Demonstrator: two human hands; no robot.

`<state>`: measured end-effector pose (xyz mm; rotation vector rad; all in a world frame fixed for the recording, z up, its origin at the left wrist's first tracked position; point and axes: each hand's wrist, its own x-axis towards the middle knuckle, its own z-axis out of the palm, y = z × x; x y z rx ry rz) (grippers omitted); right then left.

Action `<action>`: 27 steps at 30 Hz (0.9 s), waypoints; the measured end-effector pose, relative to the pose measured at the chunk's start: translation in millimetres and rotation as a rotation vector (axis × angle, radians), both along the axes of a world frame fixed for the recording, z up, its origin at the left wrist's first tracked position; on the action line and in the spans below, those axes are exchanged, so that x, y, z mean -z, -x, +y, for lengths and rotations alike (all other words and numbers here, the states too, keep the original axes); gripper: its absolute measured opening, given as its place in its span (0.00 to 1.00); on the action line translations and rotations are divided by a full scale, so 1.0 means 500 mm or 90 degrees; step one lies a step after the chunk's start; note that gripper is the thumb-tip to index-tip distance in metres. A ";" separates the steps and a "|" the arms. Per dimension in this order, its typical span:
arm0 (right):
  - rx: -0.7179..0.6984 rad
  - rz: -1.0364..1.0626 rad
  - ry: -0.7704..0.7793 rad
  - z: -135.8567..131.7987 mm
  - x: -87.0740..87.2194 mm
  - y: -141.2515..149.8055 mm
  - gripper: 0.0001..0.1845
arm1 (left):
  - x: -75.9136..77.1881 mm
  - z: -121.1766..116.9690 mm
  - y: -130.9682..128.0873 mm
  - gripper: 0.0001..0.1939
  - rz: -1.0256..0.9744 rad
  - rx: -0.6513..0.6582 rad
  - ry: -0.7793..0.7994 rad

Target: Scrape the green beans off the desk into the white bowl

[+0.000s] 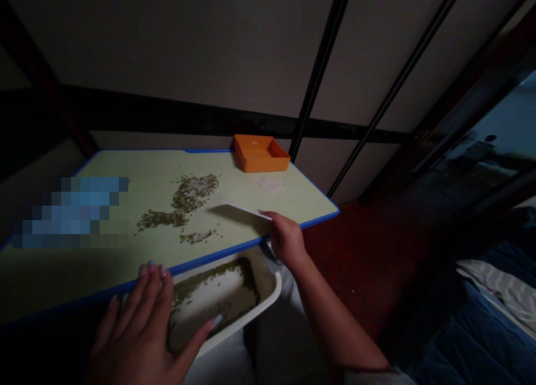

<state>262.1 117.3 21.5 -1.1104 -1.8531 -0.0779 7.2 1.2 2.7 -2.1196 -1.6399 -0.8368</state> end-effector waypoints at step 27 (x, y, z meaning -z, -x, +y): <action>0.001 0.132 -0.033 -0.056 -0.023 -0.006 0.08 | -0.008 -0.004 -0.001 0.45 0.005 0.002 0.011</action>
